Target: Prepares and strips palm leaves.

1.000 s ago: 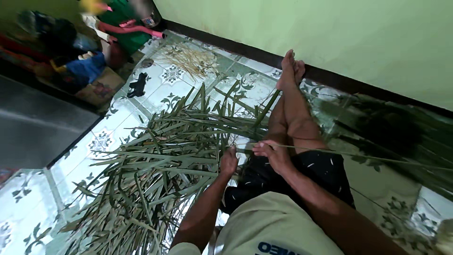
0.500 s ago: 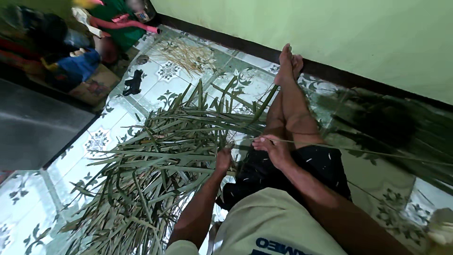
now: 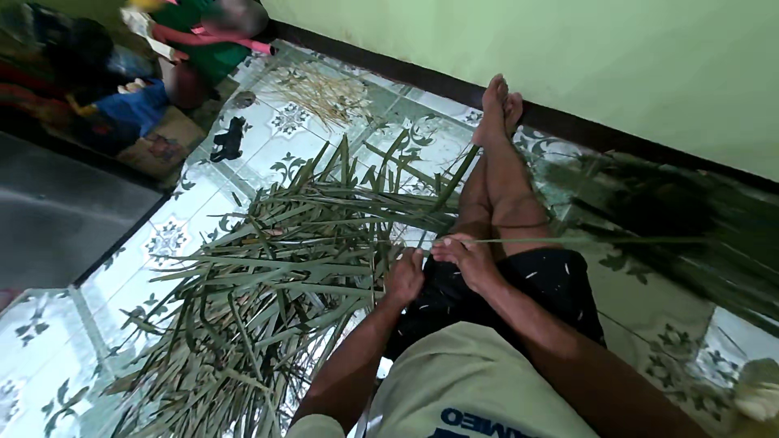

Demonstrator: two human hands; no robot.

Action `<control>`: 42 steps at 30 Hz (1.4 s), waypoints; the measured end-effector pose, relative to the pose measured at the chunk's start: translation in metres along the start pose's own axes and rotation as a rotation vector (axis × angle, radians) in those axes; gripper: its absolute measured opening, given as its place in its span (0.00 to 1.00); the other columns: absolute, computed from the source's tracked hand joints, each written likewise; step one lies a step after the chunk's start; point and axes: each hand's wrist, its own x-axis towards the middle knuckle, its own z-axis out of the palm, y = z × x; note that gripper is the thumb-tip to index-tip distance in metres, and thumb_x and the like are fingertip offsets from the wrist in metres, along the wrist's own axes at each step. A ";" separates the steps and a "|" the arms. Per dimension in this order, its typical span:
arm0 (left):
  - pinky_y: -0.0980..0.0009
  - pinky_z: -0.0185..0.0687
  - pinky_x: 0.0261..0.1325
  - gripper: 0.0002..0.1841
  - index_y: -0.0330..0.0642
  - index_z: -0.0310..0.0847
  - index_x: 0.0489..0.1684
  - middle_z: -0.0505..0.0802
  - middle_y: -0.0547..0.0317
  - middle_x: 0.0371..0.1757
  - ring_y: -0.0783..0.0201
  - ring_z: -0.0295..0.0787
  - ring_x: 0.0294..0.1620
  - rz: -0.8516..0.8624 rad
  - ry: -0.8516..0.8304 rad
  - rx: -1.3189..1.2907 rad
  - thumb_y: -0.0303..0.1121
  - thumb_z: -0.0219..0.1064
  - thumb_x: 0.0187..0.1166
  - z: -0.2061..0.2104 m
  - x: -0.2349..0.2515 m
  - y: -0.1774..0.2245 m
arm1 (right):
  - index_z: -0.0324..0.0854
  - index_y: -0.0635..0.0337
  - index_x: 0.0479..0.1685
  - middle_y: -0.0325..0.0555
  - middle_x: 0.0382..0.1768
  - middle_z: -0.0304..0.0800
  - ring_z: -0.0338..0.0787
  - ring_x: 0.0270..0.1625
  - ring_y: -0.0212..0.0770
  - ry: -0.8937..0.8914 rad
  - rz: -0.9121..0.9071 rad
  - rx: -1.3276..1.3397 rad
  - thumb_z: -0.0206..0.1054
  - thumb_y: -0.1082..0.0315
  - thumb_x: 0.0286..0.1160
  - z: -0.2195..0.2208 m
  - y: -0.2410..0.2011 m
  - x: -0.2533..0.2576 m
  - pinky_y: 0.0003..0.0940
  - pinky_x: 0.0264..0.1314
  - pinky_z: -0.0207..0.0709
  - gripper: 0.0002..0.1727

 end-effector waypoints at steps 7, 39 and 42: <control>0.53 0.78 0.44 0.32 0.33 0.81 0.64 0.87 0.43 0.44 0.52 0.81 0.38 -0.394 0.203 -0.329 0.52 0.36 0.96 -0.026 0.026 -0.081 | 0.79 0.76 0.54 0.54 0.45 0.94 0.97 0.43 0.41 0.059 -0.026 -0.079 0.53 0.73 0.89 -0.003 -0.010 -0.001 0.36 0.51 0.92 0.13; 0.81 0.70 0.18 0.18 0.40 0.75 0.69 0.79 0.72 0.19 0.78 0.71 0.14 0.264 -0.432 -0.803 0.36 0.58 0.85 -0.063 -0.005 0.036 | 0.82 0.65 0.56 0.39 0.29 0.90 0.81 0.19 0.27 -0.629 0.030 -0.620 0.47 0.64 0.94 -0.023 -0.089 -0.002 0.24 0.25 0.78 0.19; 0.81 0.71 0.18 0.19 0.40 0.75 0.70 0.80 0.72 0.18 0.78 0.72 0.13 0.293 -0.385 -0.810 0.35 0.60 0.83 -0.062 -0.006 0.038 | 0.83 0.63 0.54 0.38 0.27 0.87 0.75 0.15 0.26 -0.583 -0.030 -0.684 0.48 0.63 0.94 -0.017 -0.093 -0.006 0.23 0.20 0.72 0.18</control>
